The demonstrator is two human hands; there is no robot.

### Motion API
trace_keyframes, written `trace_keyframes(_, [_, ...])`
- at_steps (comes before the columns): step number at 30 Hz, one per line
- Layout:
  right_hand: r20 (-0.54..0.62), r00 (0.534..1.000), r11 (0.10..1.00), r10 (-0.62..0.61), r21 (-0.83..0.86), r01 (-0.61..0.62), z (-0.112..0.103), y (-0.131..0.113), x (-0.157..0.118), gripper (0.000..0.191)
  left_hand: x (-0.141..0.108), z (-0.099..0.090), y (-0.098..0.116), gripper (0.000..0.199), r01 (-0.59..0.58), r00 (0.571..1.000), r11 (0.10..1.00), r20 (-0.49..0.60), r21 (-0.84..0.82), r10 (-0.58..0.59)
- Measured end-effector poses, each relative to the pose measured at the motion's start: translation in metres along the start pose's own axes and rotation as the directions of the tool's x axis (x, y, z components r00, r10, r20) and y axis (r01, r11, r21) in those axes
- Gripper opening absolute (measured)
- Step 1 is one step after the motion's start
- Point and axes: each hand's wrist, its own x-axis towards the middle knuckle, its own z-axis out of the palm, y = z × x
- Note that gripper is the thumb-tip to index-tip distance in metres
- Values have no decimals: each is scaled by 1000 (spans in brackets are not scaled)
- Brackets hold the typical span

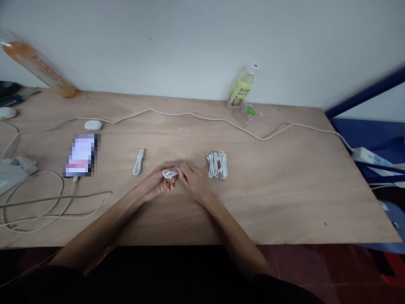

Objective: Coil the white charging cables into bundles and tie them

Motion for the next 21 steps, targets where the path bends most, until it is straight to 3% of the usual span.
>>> trace_keyframes(5, [-41,996,992,76,101,-71,2,-5,0,32,-1,7,-3,47,-150,988,981,-23,124,154])
trace_keyframes(7, [-74,990,981,117,161,-104,2,-7,1,35,-2,8,-5,50,-231,971,952,-14,199,238])
trace_keyframes(10, [-127,973,958,190,240,-156,3,-8,3,41,-3,7,-8,40,-369,918,852,3,372,397])
trace_keyframes(13, [-139,961,937,239,291,-191,2,-9,5,45,-4,7,-10,27,-488,816,669,22,561,577])
trace_keyframes(15, [-135,959,928,249,317,-196,2,-9,6,46,-5,6,-10,23,-526,769,576,61,625,636])
trace_keyframes(21, [-120,957,917,266,338,-212,1,-11,6,45,-1,3,-11,20,-563,729,525,83,638,680])
